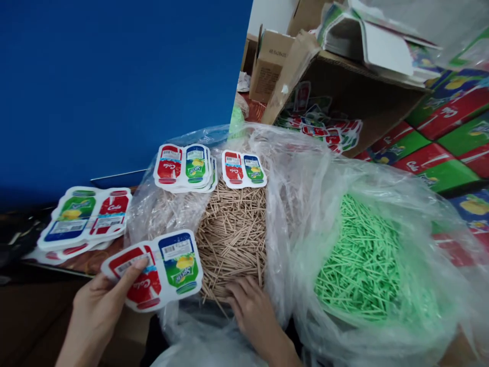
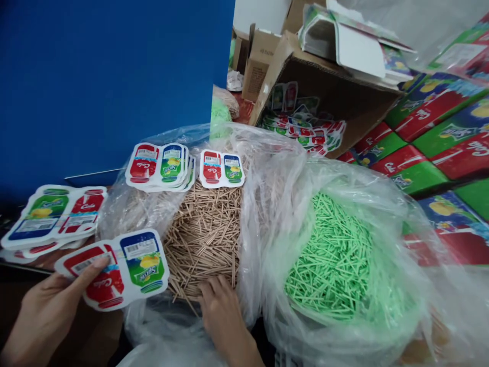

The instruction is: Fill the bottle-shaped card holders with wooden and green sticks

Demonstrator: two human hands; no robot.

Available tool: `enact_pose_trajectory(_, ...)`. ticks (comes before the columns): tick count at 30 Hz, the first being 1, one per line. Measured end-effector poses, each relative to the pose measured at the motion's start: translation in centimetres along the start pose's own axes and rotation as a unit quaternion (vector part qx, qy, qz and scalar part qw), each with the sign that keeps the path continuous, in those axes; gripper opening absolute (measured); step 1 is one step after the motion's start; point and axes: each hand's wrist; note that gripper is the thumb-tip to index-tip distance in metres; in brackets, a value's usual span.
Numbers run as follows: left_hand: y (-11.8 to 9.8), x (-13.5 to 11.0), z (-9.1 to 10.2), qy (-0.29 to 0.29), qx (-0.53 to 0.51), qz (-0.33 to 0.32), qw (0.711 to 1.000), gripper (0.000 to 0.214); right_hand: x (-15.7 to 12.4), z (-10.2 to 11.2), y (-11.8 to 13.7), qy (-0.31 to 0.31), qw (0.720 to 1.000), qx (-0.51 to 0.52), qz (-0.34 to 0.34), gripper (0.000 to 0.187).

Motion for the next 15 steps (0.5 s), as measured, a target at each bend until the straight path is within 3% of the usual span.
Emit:
enact_pose_trajectory(4, -0.3, -0.2, -0.5, 0.015, -0.071, 0.087, 0.994, 0.026, 0.3, -0.7, -0.2, -0.009, 0.992, -0.117, 0.036, 0.030)
enact_pose_trajectory(8, -0.2, -0.3, -0.7, 0.022, -0.060, 0.066, 0.996, 0.025, 0.3, -1.1, -0.4, 0.005, 0.988, -0.147, 0.050, 0.028)
enact_pose_trajectory(12, -0.4, -0.1, -0.7, 0.008, -0.050, 0.058, 0.997, 0.023, -0.5, -2.1, -0.1, -0.011, 0.971, -0.226, 0.077, 0.045)
enact_pose_trajectory(15, -0.3, 0.0, -0.7, 0.012, -0.052, 0.049, 0.997, 0.024, -0.6, -3.0, 0.5, -0.013, 0.966, -0.253, 0.048, 0.044)
Point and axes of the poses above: each hand's wrist, its own x-axis towards the middle knuckle, its own z-axis out of the back of the hand, y = z × x, and after that the axes turned 3 degrees about z, right-handed
